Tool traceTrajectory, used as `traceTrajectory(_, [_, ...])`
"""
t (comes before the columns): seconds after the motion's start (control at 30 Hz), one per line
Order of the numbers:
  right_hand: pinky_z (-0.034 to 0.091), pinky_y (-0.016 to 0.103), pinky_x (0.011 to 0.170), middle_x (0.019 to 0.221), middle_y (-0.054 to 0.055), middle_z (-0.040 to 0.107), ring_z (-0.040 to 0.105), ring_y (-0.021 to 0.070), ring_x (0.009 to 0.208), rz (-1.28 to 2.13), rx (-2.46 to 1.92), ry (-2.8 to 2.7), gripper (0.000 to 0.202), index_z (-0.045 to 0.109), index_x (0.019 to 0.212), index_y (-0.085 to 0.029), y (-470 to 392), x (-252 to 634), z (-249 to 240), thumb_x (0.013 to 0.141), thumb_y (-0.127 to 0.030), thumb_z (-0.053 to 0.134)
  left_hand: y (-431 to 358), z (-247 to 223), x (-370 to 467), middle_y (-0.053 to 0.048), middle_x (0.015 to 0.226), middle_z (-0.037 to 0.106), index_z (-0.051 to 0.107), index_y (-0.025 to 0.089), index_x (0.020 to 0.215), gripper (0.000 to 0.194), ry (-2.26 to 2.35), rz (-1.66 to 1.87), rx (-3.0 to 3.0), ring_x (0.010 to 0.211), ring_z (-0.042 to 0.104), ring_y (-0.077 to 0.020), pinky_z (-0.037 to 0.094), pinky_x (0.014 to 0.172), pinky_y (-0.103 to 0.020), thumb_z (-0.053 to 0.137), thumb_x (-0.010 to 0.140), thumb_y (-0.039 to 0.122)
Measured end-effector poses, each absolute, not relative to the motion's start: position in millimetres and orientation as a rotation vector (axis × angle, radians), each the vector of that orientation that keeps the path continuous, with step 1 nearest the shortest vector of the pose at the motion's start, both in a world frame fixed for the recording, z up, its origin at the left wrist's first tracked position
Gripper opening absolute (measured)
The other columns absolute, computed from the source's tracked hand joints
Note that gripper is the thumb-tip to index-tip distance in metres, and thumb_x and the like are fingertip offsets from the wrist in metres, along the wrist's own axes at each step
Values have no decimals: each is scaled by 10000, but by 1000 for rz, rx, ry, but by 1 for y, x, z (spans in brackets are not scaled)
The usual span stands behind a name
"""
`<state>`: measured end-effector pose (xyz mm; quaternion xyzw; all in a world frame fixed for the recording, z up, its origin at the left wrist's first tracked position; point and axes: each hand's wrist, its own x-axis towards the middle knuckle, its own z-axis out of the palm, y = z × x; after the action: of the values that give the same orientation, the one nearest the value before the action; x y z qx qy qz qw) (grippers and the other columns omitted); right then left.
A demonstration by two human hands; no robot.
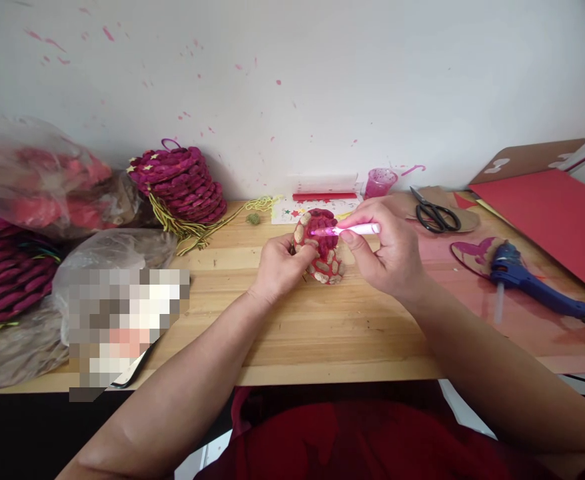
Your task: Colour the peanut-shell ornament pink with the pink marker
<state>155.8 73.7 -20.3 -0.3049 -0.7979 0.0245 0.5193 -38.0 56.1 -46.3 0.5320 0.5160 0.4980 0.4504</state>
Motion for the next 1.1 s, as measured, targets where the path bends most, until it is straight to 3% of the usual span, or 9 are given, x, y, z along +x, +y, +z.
traceTrajectory(0.5, [428, 484, 872, 847, -1, 776, 673, 265, 945, -253, -627, -2086, 65, 669, 966, -287, 66, 149, -21, 961, -248, 618, 54, -45, -38, 40, 570, 434, 548, 206, 611, 237, 1392, 1209, 1503, 566, 369, -120, 305, 544, -267, 631, 745, 383])
traceTrajectory(1.1, [456, 471, 854, 839, 10, 757, 682, 260, 935, -171, -659, -2039, 56, 692, 947, -283, 68, 152, -17, 963, -275, 639, 51, -42, -36, 44, 559, 433, 492, 221, 598, 273, 1415, 1214, 1527, 555, 359, -121, 286, 533, -272, 662, 753, 366])
